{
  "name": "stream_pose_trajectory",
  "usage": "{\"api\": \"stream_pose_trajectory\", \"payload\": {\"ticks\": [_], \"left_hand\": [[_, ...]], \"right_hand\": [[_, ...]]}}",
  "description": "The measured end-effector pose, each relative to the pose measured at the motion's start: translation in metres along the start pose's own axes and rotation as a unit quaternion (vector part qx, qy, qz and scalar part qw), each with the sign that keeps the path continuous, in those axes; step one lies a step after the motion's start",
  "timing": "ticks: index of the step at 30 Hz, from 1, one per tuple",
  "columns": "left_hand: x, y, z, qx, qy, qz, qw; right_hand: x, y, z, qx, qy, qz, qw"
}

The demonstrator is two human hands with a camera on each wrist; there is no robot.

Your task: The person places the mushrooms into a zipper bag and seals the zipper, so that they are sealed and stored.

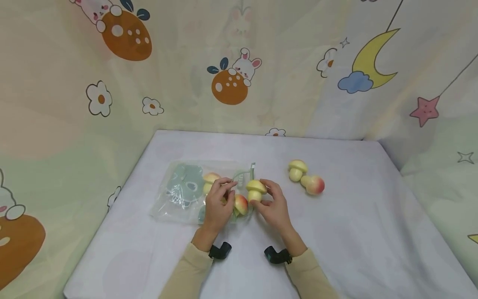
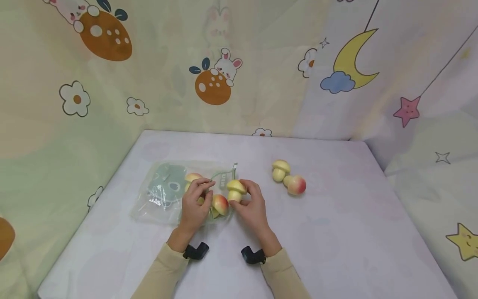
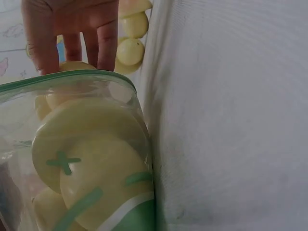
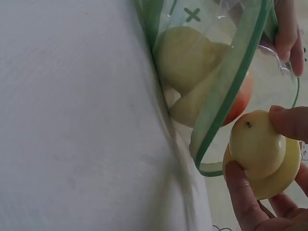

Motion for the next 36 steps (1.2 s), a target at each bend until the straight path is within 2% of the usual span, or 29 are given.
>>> {"api": "stream_pose_trajectory", "payload": {"ticks": [2, 4, 10, 14, 22, 28, 36], "left_hand": [[0.0, 0.001, -0.002, -0.009, -0.002, -0.001, 1.0], [0.0, 0.001, -0.003, -0.016, -0.007, 0.0, 0.9999], [-0.002, 0.001, -0.004, -0.03, -0.019, 0.0, 0.9993], [-0.003, 0.001, -0.005, -0.031, -0.007, 0.001, 0.9995], [-0.003, -0.005, -0.009, -0.026, 0.015, 0.005, 0.9995], [-0.001, -0.002, -0.011, -0.037, 0.007, -0.004, 0.9993], [-0.001, 0.0, -0.012, -0.037, 0.007, -0.011, 0.9992]], "right_hand": [[-0.004, -0.003, 0.01, 0.017, 0.002, 0.008, 0.9998], [-0.008, -0.004, 0.009, 0.025, 0.002, 0.015, 0.9996], [-0.023, -0.003, -0.017, 0.054, -0.041, 0.034, 0.9971], [-0.031, -0.003, -0.026, 0.053, -0.046, 0.055, 0.996], [-0.045, -0.011, -0.029, 0.055, -0.039, 0.099, 0.9928], [-0.047, -0.01, -0.028, 0.072, -0.026, 0.103, 0.9917], [-0.042, -0.009, -0.025, 0.067, -0.054, 0.092, 0.992]]}}
Point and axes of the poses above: each hand's wrist, its own y-axis towards the middle knuckle, its own x-axis out of the back of the hand, z = x × y, the point moved 8 cm from there along y, towards the middle knuckle, and after that the axes turned 2 degrees about -x, right-handed, at the moved point
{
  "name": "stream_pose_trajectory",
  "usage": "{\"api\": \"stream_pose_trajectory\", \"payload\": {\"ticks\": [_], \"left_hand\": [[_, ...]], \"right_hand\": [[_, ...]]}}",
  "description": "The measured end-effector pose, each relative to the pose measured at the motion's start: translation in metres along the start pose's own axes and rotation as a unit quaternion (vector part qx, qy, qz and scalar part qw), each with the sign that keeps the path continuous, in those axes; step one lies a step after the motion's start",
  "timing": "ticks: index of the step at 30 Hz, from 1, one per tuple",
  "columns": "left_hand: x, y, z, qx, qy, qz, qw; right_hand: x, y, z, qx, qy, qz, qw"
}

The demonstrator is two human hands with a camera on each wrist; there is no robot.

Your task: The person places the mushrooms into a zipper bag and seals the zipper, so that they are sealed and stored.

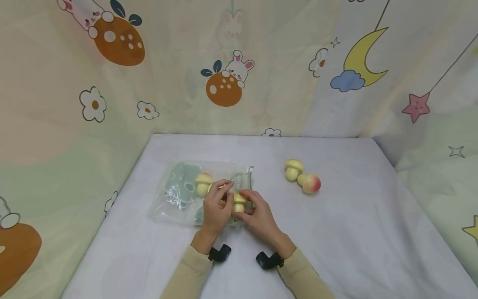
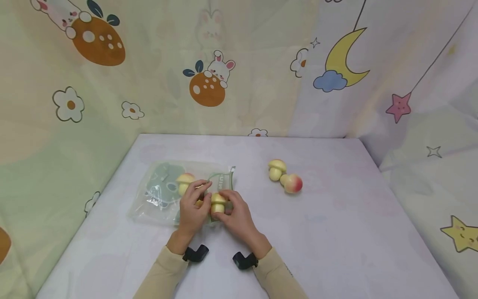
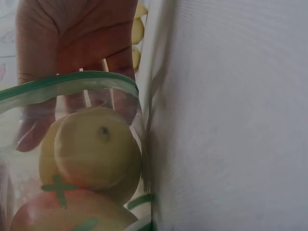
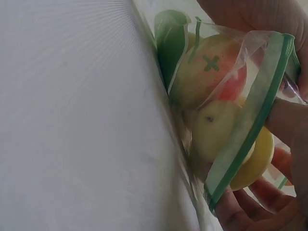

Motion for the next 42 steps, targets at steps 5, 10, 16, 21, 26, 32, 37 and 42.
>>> {"api": "stream_pose_trajectory", "payload": {"ticks": [5, 10, 16, 21, 26, 32, 37, 42], "left_hand": [[0.0, 0.001, 0.001, 0.004, -0.007, 0.002, 1.0], [0.001, 0.0, 0.001, -0.001, -0.014, -0.007, 0.9999], [0.001, 0.0, 0.002, -0.004, -0.018, -0.014, 0.9997], [0.002, 0.001, 0.002, -0.009, -0.017, -0.018, 0.9997], [0.003, 0.0, 0.001, -0.008, -0.014, -0.017, 0.9997], [0.001, -0.002, 0.001, 0.002, -0.009, -0.009, 0.9999], [0.0, -0.006, 0.001, 0.008, -0.014, -0.01, 0.9998], [-0.001, 0.001, -0.006, -0.014, -0.015, -0.019, 0.9996]], "right_hand": [[0.014, 0.001, 0.006, 0.006, -0.015, -0.015, 0.9998], [0.047, 0.002, 0.0, -0.001, -0.021, -0.06, 0.998], [0.111, 0.004, -0.009, -0.018, -0.085, -0.168, 0.982], [0.156, 0.003, -0.019, -0.037, -0.127, -0.226, 0.965], [0.186, -0.004, -0.034, -0.054, -0.121, -0.282, 0.9503], [0.189, -0.004, -0.063, -0.14, -0.158, -0.251, 0.9448], [0.185, -0.005, -0.078, -0.196, -0.184, -0.213, 0.9394], [0.191, -0.01, -0.084, -0.204, -0.178, -0.238, 0.933]]}}
Point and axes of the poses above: each hand's wrist, its own y-axis towards the middle knuckle, its own x-axis out of the back of the hand, z = x × y, the point moved 8 cm from there along y, towards the middle knuckle, and after that the axes turned 2 degrees about -x, right-handed, at the moved point
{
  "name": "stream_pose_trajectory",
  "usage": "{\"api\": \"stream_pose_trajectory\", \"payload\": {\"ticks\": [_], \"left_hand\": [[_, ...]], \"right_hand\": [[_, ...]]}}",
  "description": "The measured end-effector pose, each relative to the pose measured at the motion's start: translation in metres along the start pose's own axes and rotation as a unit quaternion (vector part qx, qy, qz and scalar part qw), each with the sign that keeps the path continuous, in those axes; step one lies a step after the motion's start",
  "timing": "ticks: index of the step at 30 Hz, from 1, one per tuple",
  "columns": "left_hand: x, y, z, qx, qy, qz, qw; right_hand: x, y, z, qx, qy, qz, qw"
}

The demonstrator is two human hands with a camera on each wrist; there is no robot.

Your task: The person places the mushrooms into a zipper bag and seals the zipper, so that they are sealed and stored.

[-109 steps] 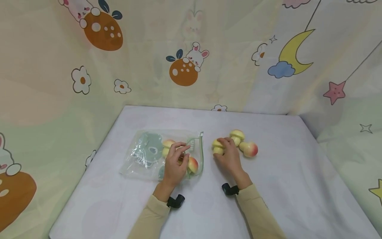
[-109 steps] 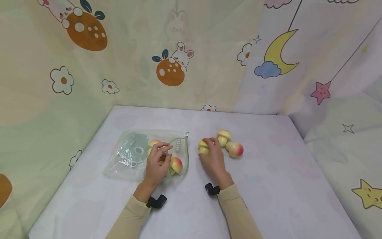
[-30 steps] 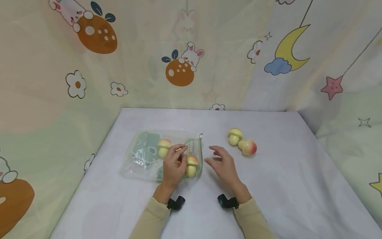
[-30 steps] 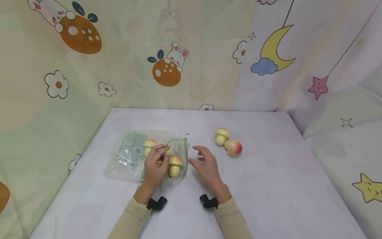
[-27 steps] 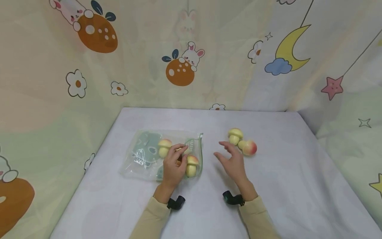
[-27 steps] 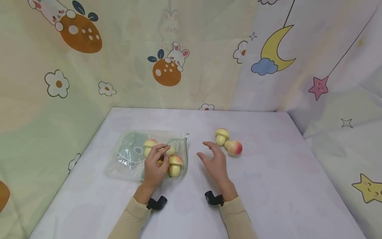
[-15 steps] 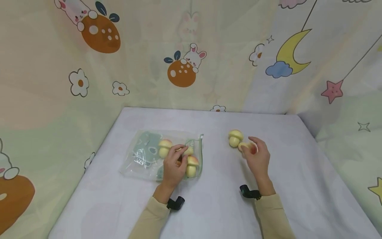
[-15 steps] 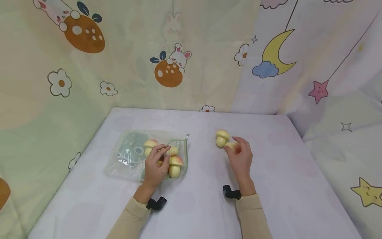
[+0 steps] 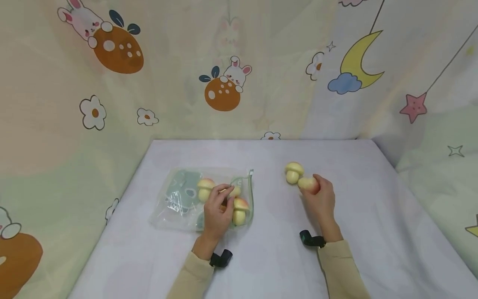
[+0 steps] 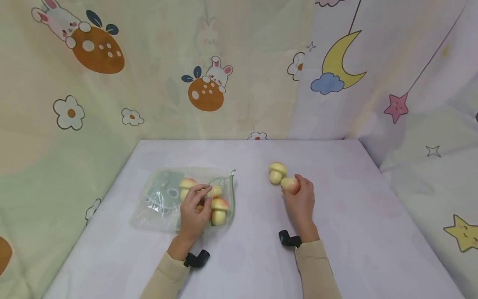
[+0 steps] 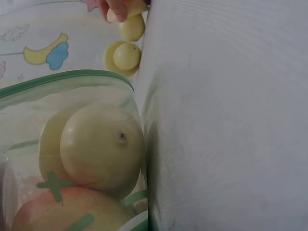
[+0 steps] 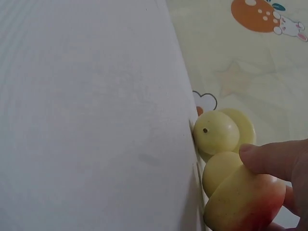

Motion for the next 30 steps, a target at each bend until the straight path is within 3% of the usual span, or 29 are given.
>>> {"api": "stream_pose_trajectory", "payload": {"ticks": [9, 16, 26, 30], "left_hand": [[0.002, 0.0, 0.006, 0.01, -0.002, 0.012, 0.9999], [0.003, -0.001, 0.005, 0.003, -0.007, 0.012, 0.9999], [0.001, 0.0, 0.004, 0.012, -0.008, 0.02, 0.9997], [0.001, 0.0, 0.004, 0.016, -0.005, 0.018, 0.9997]], "right_hand": [[0.006, -0.003, -0.009, -0.027, 0.031, -0.024, 0.9988], [0.004, -0.019, 0.014, 0.012, 0.093, -0.053, 0.9941], [-0.037, -0.038, 0.051, 0.089, 0.112, 0.052, 0.9883], [-0.051, -0.046, 0.06, 0.091, 0.107, 0.1, 0.985]]}}
Point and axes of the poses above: each hand's wrist, its own y-axis towards the middle knuckle, its own x-axis out of the back of the hand, z = x × y, the point moved 8 cm from there along y, towards the middle knuckle, and after that the axes turned 2 degrees about -x, right-handed, at the moved point
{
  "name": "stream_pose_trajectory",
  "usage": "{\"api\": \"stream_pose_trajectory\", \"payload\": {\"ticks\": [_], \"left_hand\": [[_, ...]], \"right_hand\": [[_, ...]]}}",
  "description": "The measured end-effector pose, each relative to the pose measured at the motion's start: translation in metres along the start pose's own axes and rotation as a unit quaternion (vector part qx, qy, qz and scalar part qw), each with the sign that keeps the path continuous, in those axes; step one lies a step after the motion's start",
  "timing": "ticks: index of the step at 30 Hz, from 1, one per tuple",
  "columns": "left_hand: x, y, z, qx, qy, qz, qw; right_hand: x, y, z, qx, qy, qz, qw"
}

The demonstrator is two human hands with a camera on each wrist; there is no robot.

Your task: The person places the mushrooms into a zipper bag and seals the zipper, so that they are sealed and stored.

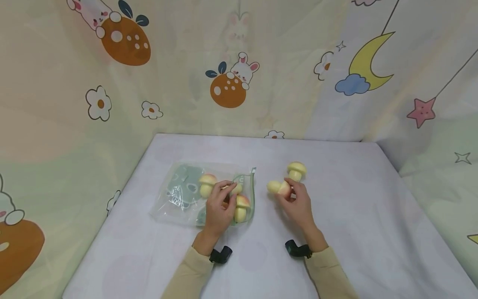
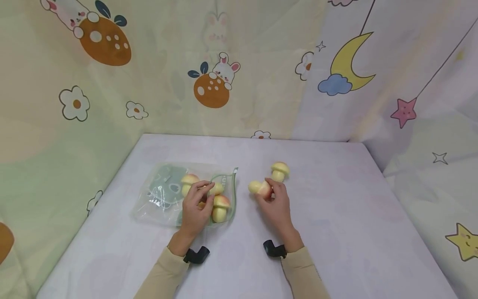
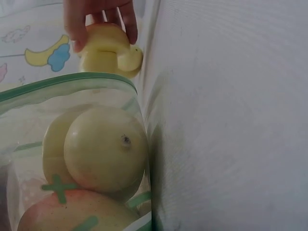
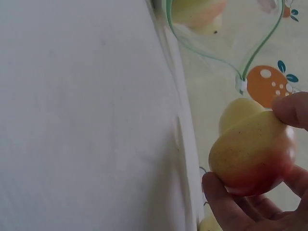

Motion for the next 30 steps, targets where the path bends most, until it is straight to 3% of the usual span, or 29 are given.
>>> {"api": "stream_pose_trajectory", "payload": {"ticks": [4, 8, 21, 30], "left_hand": [[0.001, 0.0, 0.0, 0.002, 0.002, 0.0, 1.0], [0.001, 0.001, 0.0, 0.002, 0.002, -0.002, 1.0], [0.002, 0.002, -0.001, 0.01, 0.0, 0.002, 0.9999], [0.002, 0.001, -0.001, 0.008, 0.011, 0.005, 0.9999]], "right_hand": [[-0.017, -0.006, 0.005, -0.021, 0.009, 0.041, 0.9989], [-0.032, -0.012, 0.013, -0.015, 0.029, 0.066, 0.9973], [-0.053, -0.025, 0.031, 0.019, 0.073, 0.065, 0.9951], [-0.072, -0.032, 0.042, 0.044, 0.041, 0.09, 0.9941]]}}
Point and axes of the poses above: each hand's wrist, its own y-axis towards the middle knuckle, its own x-axis out of the back of the hand, z = x × y, the point moved 8 cm from there along y, towards the middle knuckle, and after that the axes turned 2 degrees about -x, right-handed, at the moved point
